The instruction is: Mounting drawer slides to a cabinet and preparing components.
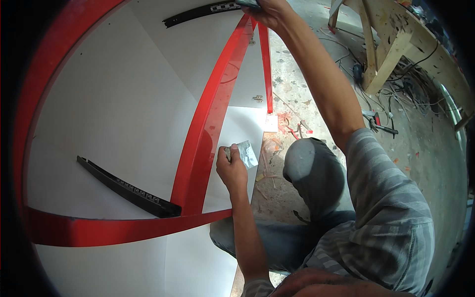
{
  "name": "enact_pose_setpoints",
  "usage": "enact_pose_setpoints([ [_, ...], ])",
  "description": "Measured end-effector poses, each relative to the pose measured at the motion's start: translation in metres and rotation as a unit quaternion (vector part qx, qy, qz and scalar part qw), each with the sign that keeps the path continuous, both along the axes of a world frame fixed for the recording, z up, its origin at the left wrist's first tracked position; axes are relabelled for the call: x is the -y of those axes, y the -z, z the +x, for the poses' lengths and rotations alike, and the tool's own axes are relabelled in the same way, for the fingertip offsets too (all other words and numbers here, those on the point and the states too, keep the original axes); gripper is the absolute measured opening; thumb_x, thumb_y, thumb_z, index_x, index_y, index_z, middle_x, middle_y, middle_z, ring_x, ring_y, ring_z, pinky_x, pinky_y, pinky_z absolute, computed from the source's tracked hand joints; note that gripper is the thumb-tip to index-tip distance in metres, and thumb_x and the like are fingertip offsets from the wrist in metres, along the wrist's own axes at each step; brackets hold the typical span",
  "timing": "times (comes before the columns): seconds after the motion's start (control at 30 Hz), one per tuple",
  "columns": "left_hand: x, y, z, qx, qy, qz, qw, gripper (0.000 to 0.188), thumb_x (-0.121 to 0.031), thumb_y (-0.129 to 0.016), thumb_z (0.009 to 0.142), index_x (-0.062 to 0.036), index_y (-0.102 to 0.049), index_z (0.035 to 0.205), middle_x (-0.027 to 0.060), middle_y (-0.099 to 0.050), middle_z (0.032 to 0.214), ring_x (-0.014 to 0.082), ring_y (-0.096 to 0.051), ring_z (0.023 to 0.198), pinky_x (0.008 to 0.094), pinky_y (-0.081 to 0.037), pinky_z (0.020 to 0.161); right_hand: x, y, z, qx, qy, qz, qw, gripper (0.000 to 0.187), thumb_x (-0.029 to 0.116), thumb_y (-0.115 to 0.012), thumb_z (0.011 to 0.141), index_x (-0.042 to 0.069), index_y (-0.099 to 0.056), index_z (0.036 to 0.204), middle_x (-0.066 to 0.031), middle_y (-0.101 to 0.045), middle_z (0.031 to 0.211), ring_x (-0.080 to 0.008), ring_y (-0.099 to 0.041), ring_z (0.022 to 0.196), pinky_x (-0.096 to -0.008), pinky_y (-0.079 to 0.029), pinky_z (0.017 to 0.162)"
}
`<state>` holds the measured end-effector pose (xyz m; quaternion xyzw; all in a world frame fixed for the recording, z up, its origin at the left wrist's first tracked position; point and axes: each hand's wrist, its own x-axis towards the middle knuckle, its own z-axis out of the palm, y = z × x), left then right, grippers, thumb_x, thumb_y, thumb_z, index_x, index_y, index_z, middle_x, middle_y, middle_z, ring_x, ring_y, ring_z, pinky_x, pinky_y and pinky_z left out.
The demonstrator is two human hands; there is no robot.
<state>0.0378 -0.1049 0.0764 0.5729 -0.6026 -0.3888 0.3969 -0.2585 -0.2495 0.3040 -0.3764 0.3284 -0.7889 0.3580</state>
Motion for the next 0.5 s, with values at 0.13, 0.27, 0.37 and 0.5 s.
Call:
enact_pose_setpoints([
  [0.13, -0.006, -0.003, -0.009, -0.054, 0.023, -0.032, 0.998, 0.027, -0.024, -0.056, 0.100, 0.0007, -0.054, 0.090, 0.0073, -0.057, 0.080, 0.0152, -0.050, 0.074, 0.0318, -0.045, 0.072, -0.150, 0.046, -0.025, -0.161, 0.008, -0.082, 0.983, 0.039, 0.043, -0.044, 0.105, 0.006, -0.058, 0.101, -0.0040, -0.057, 0.082, -0.0133, -0.057, 0.074, -0.0263, -0.046, 0.065],
  [0.27, -0.004, 0.018, -0.026, -0.147, 0.002, -0.008, 0.989, 0.027, -0.025, -0.056, 0.101, 0.0020, -0.051, 0.096, 0.0078, -0.055, 0.086, 0.0176, -0.050, 0.076, 0.0351, -0.045, 0.073, -0.215, 0.140, -0.046, -0.139, -0.005, 0.193, 0.971, 0.043, 0.035, -0.053, 0.103, 0.000, -0.061, 0.127, 0.0008, -0.058, 0.069, -0.0034, -0.053, 0.058, -0.0219, -0.043, 0.054],
  [0.37, 0.000, 0.055, -0.051, -0.177, 0.020, 0.034, 0.983, 0.022, -0.020, -0.059, 0.100, -0.0005, -0.050, 0.104, 0.0069, -0.057, 0.098, 0.0147, -0.054, 0.088, 0.0305, -0.046, 0.082, -0.192, 0.242, -0.033, -0.167, -0.024, 0.257, 0.951, 0.033, 0.012, -0.061, 0.098, 0.000, -0.057, 0.129, 0.0016, -0.064, 0.094, -0.0018, -0.054, 0.083, -0.0190, -0.044, 0.074],
  [0.5, -0.004, 0.049, -0.107, -0.324, -0.020, 0.115, 0.939, 0.022, -0.016, -0.059, 0.099, -0.0015, -0.047, 0.112, 0.0082, -0.057, 0.107, 0.0178, -0.057, 0.098, 0.0338, -0.048, 0.088, -0.158, 0.290, 0.021, -0.163, -0.062, 0.185, 0.967, 0.019, 0.014, -0.066, 0.094, 0.004, -0.060, 0.109, 0.0014, -0.058, 0.081, -0.0047, -0.051, 0.075, -0.0230, -0.042, 0.068],
])
